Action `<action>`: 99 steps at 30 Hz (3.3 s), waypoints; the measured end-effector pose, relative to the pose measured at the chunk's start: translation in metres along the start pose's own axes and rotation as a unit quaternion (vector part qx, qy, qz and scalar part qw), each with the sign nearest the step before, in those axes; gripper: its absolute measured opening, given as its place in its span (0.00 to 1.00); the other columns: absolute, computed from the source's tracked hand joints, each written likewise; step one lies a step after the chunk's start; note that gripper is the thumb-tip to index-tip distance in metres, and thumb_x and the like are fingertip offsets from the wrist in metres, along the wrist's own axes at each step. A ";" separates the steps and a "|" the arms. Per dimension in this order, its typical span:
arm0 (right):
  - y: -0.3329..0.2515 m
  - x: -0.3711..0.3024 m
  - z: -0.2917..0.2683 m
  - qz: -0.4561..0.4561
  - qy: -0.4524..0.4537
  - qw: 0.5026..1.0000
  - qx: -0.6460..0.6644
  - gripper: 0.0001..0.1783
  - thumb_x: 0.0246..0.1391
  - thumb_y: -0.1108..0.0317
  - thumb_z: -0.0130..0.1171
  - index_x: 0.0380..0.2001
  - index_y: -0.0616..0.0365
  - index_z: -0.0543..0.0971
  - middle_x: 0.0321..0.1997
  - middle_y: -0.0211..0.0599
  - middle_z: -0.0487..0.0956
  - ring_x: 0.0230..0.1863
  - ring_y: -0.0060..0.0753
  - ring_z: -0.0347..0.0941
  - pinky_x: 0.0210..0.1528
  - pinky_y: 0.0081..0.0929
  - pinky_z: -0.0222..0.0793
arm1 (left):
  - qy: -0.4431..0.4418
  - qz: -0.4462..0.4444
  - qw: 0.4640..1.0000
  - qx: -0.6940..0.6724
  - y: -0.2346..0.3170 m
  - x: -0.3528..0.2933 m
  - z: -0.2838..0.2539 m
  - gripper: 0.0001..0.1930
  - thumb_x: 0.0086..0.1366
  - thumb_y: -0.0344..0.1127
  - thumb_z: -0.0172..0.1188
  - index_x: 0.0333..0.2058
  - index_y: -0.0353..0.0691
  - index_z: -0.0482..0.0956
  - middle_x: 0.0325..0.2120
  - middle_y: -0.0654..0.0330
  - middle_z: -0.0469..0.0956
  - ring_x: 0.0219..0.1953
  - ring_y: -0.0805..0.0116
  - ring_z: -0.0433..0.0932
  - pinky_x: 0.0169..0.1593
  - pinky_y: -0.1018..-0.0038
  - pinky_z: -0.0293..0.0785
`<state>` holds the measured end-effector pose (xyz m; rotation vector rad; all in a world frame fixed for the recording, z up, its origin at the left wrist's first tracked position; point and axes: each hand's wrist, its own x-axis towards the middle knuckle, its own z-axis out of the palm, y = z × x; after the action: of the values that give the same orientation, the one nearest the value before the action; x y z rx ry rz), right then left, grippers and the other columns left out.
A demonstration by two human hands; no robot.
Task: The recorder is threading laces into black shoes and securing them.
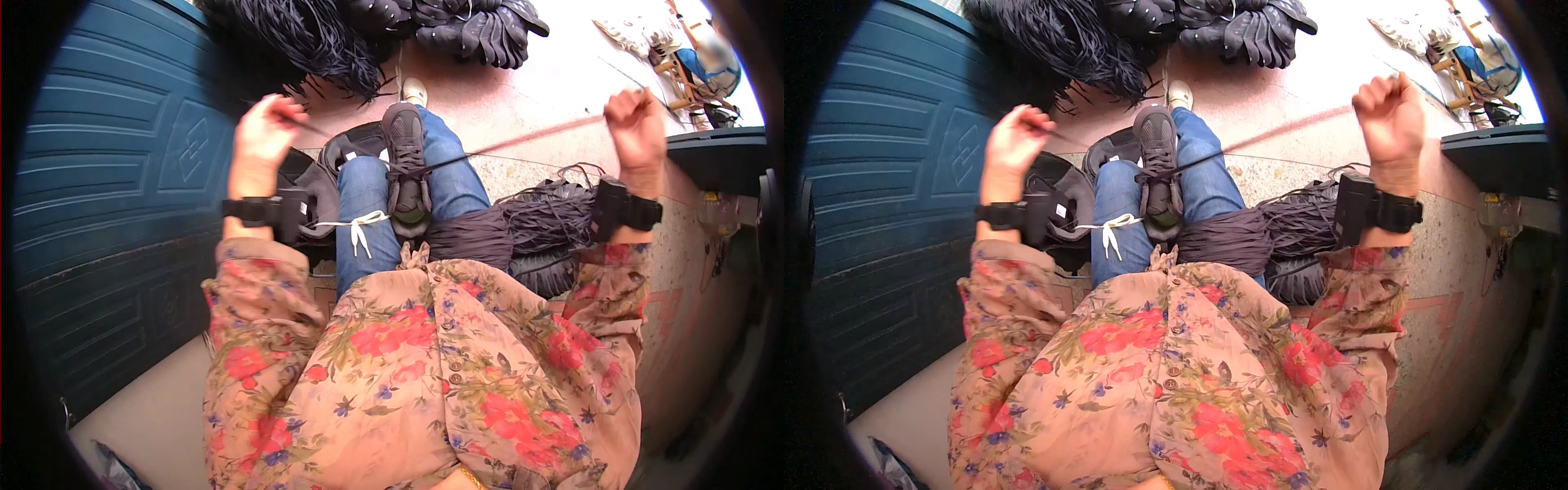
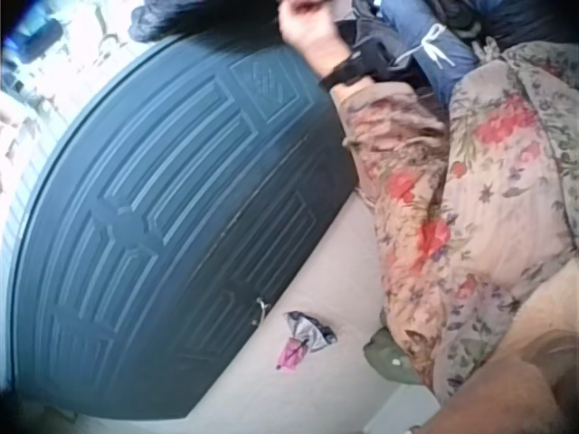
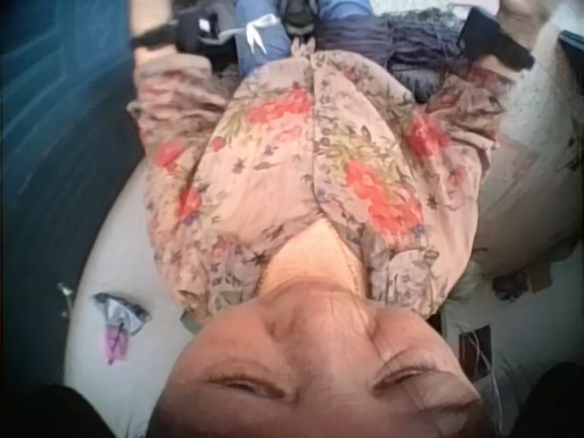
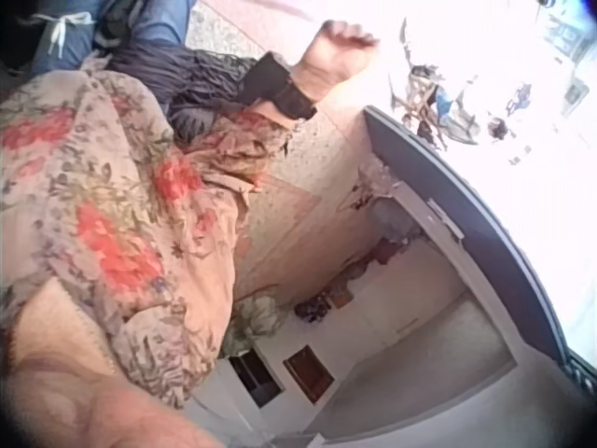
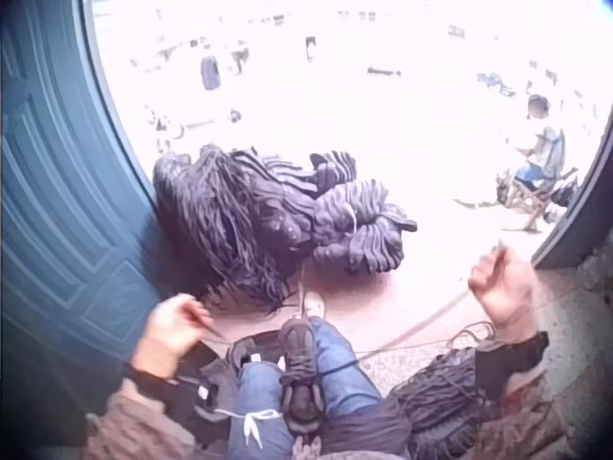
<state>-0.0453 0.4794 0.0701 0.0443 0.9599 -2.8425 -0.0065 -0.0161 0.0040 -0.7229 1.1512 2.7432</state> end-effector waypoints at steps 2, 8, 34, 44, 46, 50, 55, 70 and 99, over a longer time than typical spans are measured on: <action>0.031 -0.010 -0.033 -0.039 0.142 0.969 -0.197 0.17 0.57 0.60 0.43 0.16 0.49 0.60 0.14 0.21 0.52 0.14 0.17 0.46 0.15 0.19 0.44 | 0.080 0.046 0.996 -0.011 0.043 0.000 -0.051 0.06 0.57 0.28 0.49 0.21 0.36 0.69 0.19 0.58 0.68 0.24 0.66 0.67 0.33 0.70 0.66; 0.190 -0.078 -0.039 0.120 -0.107 0.787 -0.596 0.09 0.50 0.68 0.51 0.33 0.62 0.74 0.22 0.32 0.73 0.26 0.22 0.67 0.33 0.21 0.64 | 0.039 -0.013 0.993 0.114 0.013 -0.036 -0.057 0.04 0.56 0.31 0.51 0.23 0.41 0.69 0.16 0.67 0.65 0.18 0.77 0.63 0.21 0.80 0.59; 0.266 -0.064 -0.007 -0.095 -0.272 0.451 -0.845 0.04 0.40 0.71 0.50 0.22 0.59 0.70 0.22 0.42 0.74 0.22 0.40 0.73 0.22 0.30 0.68 | 0.037 0.080 0.739 0.668 -0.171 -0.065 -0.011 0.10 0.53 0.36 0.51 0.24 0.35 0.76 0.19 0.46 0.73 0.25 0.55 0.76 0.30 0.66 0.70; 0.253 -0.065 -0.006 -0.130 -0.165 0.453 -0.867 0.07 0.42 0.63 0.54 0.19 0.52 0.74 0.25 0.33 0.71 0.33 0.36 0.66 0.34 0.34 0.56 | -0.029 0.169 0.651 0.739 -0.173 -0.057 -0.009 0.10 0.55 0.35 0.49 0.26 0.34 0.74 0.23 0.45 0.74 0.29 0.47 0.74 0.33 0.60 0.69; 0.256 -0.066 -0.006 -0.110 -0.166 0.427 -0.882 0.08 0.42 0.61 0.54 0.18 0.52 0.75 0.24 0.33 0.71 0.33 0.35 0.66 0.34 0.35 0.57 | -0.029 0.180 0.615 0.767 -0.175 -0.057 -0.004 0.10 0.56 0.36 0.49 0.26 0.34 0.74 0.23 0.45 0.74 0.28 0.47 0.73 0.32 0.60 0.69; 0.256 -0.067 -0.009 -0.106 -0.161 0.444 -0.875 0.08 0.41 0.61 0.54 0.17 0.52 0.75 0.23 0.33 0.72 0.32 0.36 0.67 0.34 0.35 0.58 | -0.033 0.177 0.633 0.753 -0.176 -0.051 -0.003 0.10 0.56 0.36 0.49 0.25 0.35 0.73 0.22 0.45 0.73 0.27 0.46 0.72 0.32 0.59 0.68; 0.257 -0.066 -0.011 -0.105 -0.156 0.455 -0.870 0.10 0.41 0.61 0.54 0.17 0.54 0.75 0.22 0.35 0.72 0.31 0.38 0.68 0.32 0.37 0.59 | -0.025 0.169 0.650 0.741 -0.178 -0.053 0.003 0.11 0.56 0.38 0.49 0.24 0.36 0.74 0.21 0.46 0.74 0.27 0.46 0.73 0.31 0.57 0.68; 0.255 -0.074 -0.004 -0.083 -0.172 0.462 -0.866 0.11 0.42 0.59 0.55 0.19 0.55 0.77 0.25 0.36 0.73 0.33 0.39 0.68 0.35 0.36 0.60 | 0.031 0.257 0.546 0.797 -0.184 -0.075 0.004 0.11 0.50 0.39 0.57 0.31 0.41 0.76 0.25 0.61 0.74 0.35 0.61 0.69 0.35 0.63 0.63; 0.256 -0.063 0.007 -0.218 -0.356 0.329 -0.847 0.06 0.42 0.65 0.49 0.20 0.51 0.75 0.28 0.31 0.70 0.35 0.32 0.63 0.35 0.27 0.56 | -0.170 -0.254 0.835 0.458 -0.134 0.018 0.080 0.19 0.54 0.37 0.59 0.42 0.38 0.65 0.21 0.67 0.65 0.14 0.85 0.58 0.13 0.87 0.54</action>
<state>0.0534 0.2813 -0.0733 -1.5029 2.8812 -0.1982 -0.0208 0.1328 -0.0433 -0.3046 1.6367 1.5089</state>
